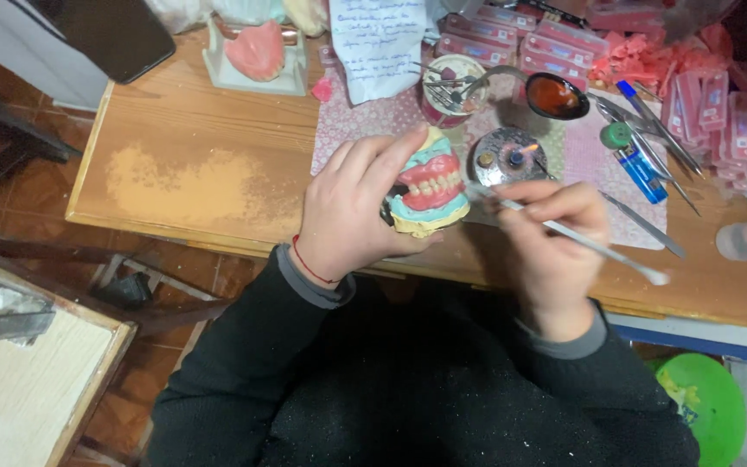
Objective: Applying and shaping wax on a dental prosthesis model using various dental tools and a small flame.
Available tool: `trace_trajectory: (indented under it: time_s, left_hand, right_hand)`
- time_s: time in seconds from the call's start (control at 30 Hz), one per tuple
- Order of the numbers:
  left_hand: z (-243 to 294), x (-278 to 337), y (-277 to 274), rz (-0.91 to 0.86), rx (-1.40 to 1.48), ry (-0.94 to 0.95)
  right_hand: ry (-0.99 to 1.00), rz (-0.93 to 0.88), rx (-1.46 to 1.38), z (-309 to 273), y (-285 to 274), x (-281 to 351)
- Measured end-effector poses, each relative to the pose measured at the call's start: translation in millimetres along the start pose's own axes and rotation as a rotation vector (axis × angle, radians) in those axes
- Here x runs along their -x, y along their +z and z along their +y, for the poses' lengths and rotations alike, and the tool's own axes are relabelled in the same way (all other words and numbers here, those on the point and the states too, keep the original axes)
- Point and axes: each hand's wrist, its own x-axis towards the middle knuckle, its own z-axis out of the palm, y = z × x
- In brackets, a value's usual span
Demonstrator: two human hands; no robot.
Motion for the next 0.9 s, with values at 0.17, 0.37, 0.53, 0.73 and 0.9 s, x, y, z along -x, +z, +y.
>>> trace_trajectory:
  time_s: [0.17,0.37,0.53,0.73,0.9]
  left_hand:
    - [-0.2,0.5,2.5,0.017,-0.009,0.009]
    - [-0.1,-0.7,2.8,0.009,0.009,0.009]
    - [0.1,-1.0,4.9,0.016,0.007,0.015]
    - [1.6,-1.2,2.6,-0.031,0.009,0.003]
    - [-0.9,-4.0,0.6,-0.091,-0.012,0.036]
  right_hand:
    - [-0.047,-0.022,0.141,12.6,19.8,13.4]
    - [-0.159,-0.039,0.201,17.3,24.3,14.8]
    - [-0.154,-0.045,0.184,16.7,23.0,13.5]
    - [-0.021,0.111,-0.157,8.8,-2.0,-2.4]
    - [-0.017,0.074,0.134,-37.3,-47.3,-65.2]
